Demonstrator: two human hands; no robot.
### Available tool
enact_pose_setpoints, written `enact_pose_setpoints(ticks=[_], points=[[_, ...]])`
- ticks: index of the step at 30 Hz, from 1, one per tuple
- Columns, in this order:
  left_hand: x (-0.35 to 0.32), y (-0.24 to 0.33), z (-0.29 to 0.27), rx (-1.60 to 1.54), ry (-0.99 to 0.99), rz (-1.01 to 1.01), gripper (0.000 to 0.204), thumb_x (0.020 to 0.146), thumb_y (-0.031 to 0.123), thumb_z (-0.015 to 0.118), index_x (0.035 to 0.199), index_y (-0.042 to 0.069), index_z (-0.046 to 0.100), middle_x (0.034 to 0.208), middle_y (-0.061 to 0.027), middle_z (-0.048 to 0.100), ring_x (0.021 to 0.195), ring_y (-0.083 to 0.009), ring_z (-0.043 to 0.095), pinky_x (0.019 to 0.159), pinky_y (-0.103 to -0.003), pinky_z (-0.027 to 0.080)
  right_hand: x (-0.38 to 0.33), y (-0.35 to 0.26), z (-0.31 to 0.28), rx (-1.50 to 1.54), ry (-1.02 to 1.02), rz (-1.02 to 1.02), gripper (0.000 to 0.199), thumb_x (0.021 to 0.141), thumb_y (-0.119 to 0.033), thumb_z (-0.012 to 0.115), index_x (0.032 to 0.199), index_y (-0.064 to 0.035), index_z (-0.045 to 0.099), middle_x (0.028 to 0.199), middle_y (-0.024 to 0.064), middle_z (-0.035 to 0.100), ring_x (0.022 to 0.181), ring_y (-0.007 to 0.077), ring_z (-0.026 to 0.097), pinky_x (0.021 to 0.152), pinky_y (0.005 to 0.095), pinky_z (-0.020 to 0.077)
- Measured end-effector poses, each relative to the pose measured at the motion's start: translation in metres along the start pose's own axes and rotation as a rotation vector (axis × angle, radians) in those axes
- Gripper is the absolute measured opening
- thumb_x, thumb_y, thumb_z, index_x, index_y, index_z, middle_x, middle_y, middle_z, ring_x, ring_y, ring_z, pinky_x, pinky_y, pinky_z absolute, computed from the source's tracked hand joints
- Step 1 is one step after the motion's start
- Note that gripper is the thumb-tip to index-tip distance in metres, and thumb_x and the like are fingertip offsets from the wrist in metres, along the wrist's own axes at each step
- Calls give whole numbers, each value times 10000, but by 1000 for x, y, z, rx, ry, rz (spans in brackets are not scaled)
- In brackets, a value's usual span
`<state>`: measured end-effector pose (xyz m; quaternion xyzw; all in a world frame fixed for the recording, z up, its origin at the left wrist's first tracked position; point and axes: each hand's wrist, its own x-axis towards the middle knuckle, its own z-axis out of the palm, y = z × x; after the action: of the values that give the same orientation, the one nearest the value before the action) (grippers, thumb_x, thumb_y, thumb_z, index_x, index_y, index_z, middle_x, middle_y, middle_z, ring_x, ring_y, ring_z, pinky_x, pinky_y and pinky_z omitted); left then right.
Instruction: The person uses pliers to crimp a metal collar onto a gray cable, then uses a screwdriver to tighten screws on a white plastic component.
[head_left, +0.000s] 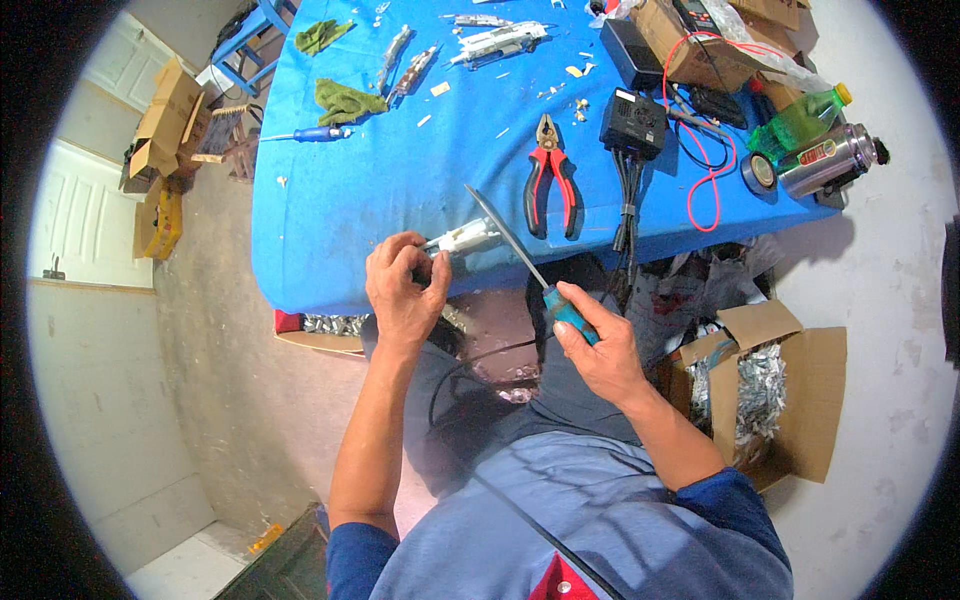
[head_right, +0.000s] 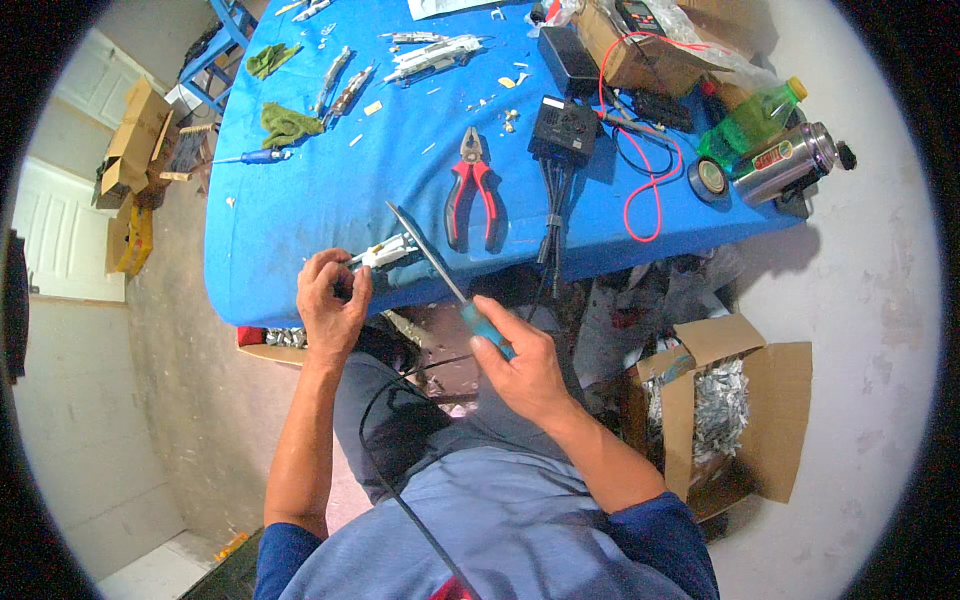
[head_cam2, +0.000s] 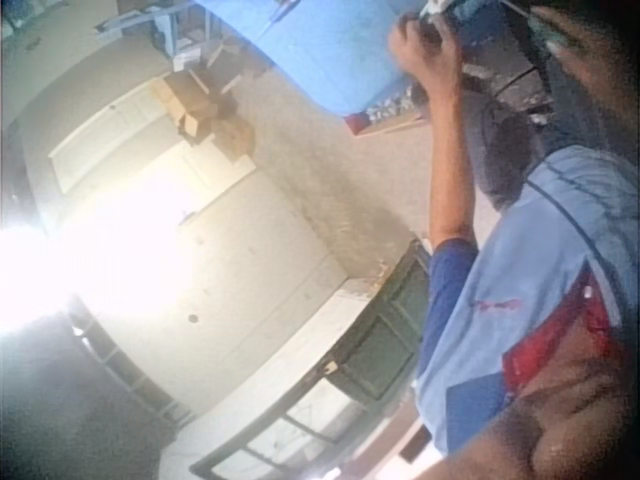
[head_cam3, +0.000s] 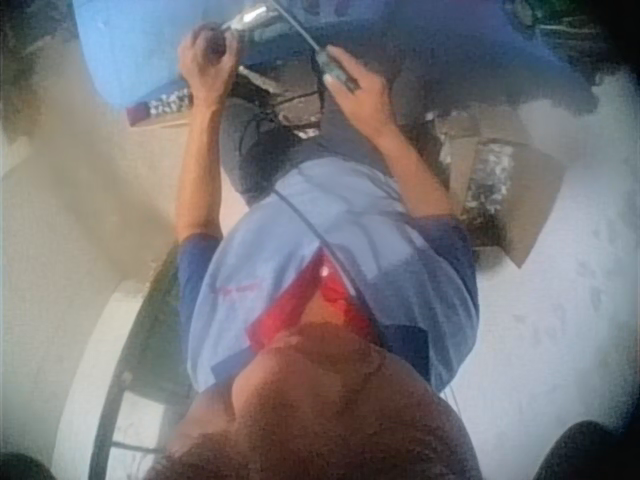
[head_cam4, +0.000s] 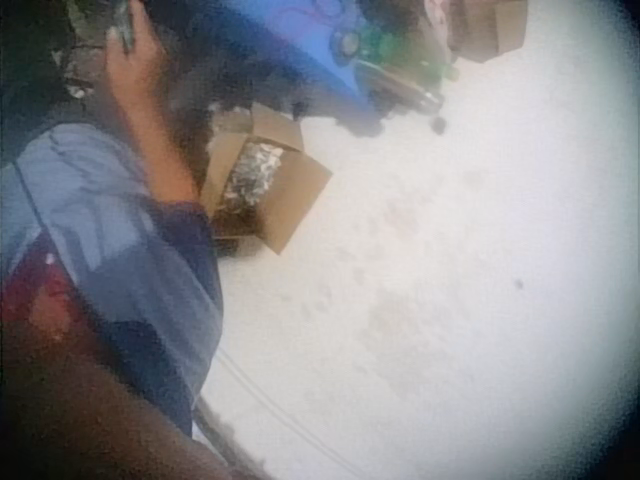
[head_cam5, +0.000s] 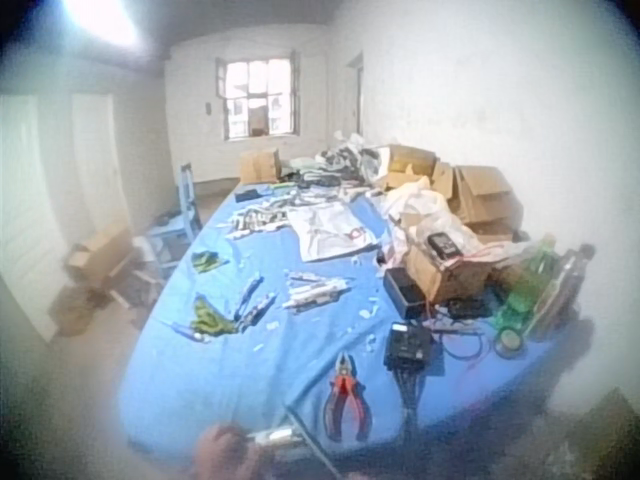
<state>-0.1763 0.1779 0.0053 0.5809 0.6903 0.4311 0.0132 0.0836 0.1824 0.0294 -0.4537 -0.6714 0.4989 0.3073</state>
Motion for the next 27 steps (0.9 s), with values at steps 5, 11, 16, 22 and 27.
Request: enact_pose_setpoints(ticks=[5, 11, 16, 22, 27], points=[[-9, 5, 2, 46, 37, 67, 249, 723, 109, 749, 654, 52, 517, 948, -101, 612, 858, -286, 557, 783, -389, 405, 4, -1, 4, -71, 61, -120, 428, 856, -93, 654, 1266, -4, 569, 1035, 180, 671, 897, 227, 667, 775, 313, 511], [-12, 9, 4, 55, 70, 59, 265, 702, 97, 757, 634, 54, 504, 927, -97, 603, 853, -288, 551, 789, -392, 401, -3, -1, -9, -263, 64, -234, 415, 833, -85, 667, 1234, -4, 597, 969, 179, 664, 815, 255, 659, 708, 329, 514], [-13, 10, 4, 59, 63, 38, 279, 688, 89, 762, 619, 53, 494, 865, -82, 584, 825, -285, 538, 775, -390, 399, -16, -15, -28, -220, -4, -186, 395, 833, -81, 668, 1217, -7, 615, 958, 171, 673, 832, 241, 661, 724, 336, 519], [-14, 12, 6, 46, 79, 49, 293, 682, 92, 770, 606, 58, 489, 782, -76, 550, 756, -287, 517, 732, -387, 391, -17, -26, -41, -149, -223, -50, 377, 859, -104, 664, 1221, -8, 614, 952, 154, 684, 829, 232, 665, 759, 315, 513], [-14, 14, 7, 36, 91, 49, 285, 695, 104, 770, 620, 55, 500, 782, -80, 554, 754, -287, 519, 721, -389, 388, -24, -20, -25, -76, -99, 21, 374, 875, -132, 670, 1221, -5, 611, 889, 116, 672, 722, 156, 633, 693, 287, 518]])
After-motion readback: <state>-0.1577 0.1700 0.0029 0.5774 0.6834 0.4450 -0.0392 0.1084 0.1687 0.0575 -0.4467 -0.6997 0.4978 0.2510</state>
